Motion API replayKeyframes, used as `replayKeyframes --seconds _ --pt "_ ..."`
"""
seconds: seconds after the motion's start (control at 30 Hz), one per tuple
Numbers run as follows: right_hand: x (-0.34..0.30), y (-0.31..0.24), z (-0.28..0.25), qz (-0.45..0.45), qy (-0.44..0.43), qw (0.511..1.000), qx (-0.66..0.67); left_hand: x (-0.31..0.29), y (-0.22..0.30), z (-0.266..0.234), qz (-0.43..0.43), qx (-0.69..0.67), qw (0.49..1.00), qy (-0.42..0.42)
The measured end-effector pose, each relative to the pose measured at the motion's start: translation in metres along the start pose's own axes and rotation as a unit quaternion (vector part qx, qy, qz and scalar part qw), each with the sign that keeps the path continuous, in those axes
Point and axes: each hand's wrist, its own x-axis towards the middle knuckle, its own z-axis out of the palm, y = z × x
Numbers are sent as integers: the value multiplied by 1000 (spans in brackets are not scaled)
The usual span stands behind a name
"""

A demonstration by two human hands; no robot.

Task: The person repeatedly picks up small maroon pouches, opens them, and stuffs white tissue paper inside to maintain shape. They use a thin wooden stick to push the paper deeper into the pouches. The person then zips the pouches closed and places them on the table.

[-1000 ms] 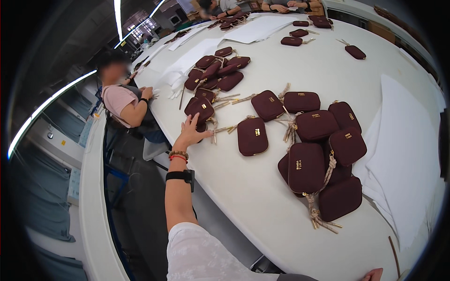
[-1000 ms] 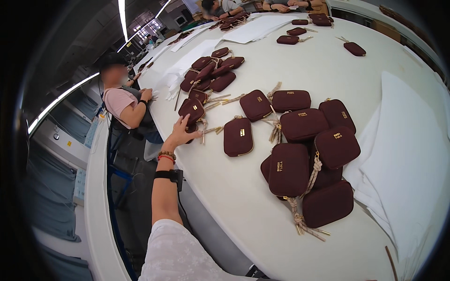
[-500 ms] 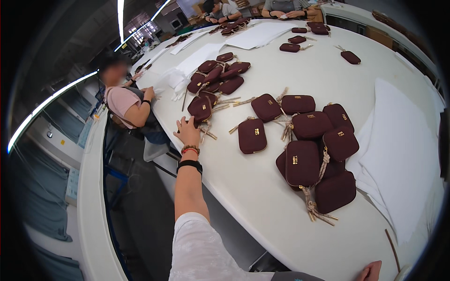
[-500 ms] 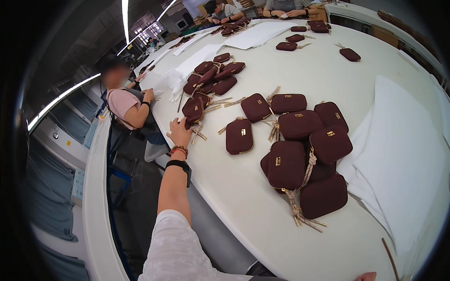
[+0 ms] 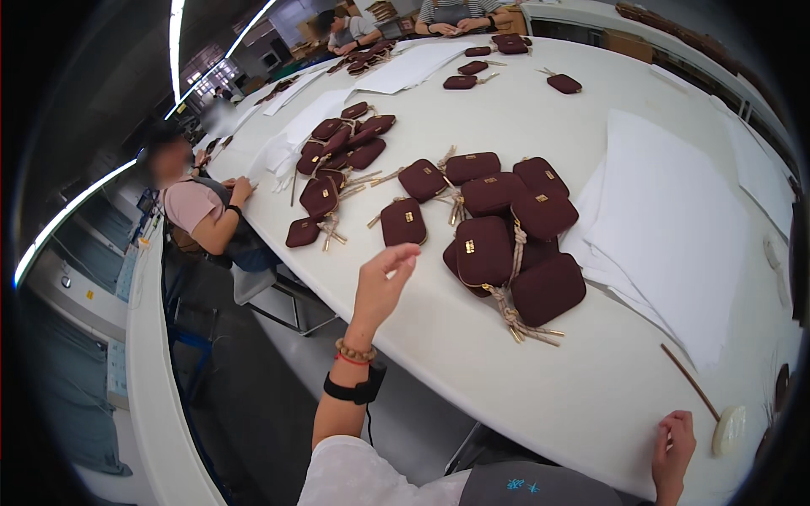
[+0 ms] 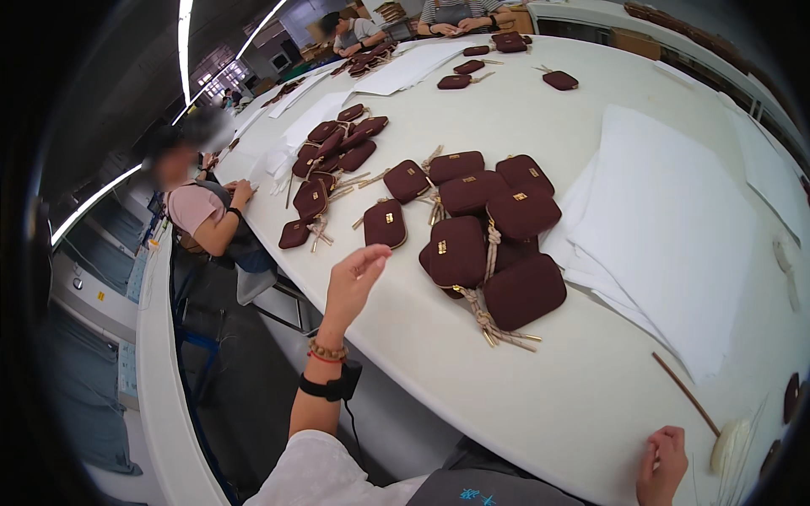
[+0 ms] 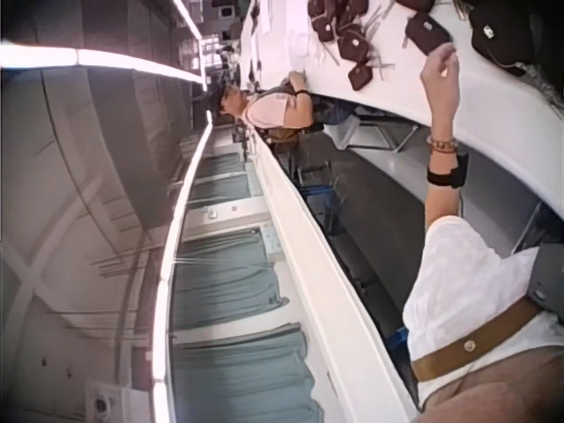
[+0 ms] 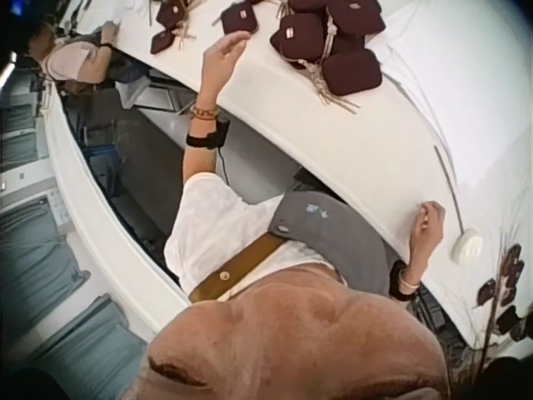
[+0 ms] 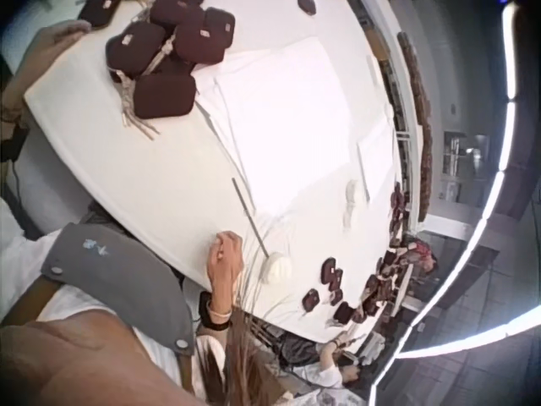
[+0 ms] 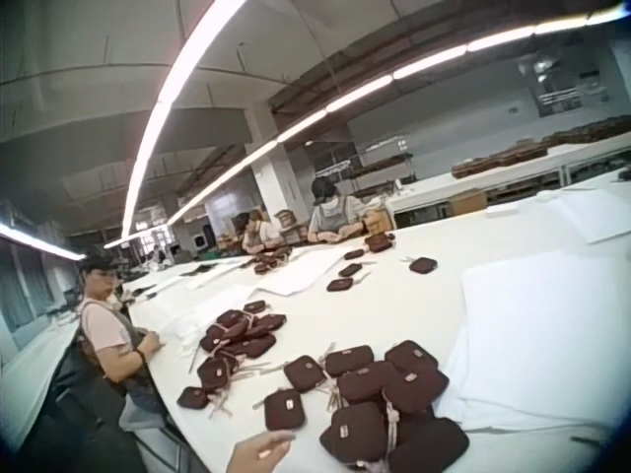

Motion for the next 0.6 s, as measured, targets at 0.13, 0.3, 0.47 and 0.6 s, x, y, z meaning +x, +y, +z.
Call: replayKeyframes --seconds 0.13,0.3,0.47,0.6 --pt "-15 24 -30 27 52 997 -45 -27 24 11 55 157 983 -76" --pt "-43 29 -25 34 5 998 -50 -11 18 2 -56 86 992 -74" --pt "-39 21 -19 -63 45 986 -149 2 -2 -21 -131 119 981 -81" --pt "-33 28 -25 -1 -26 987 -156 15 -21 -37 -148 138 976 -86"
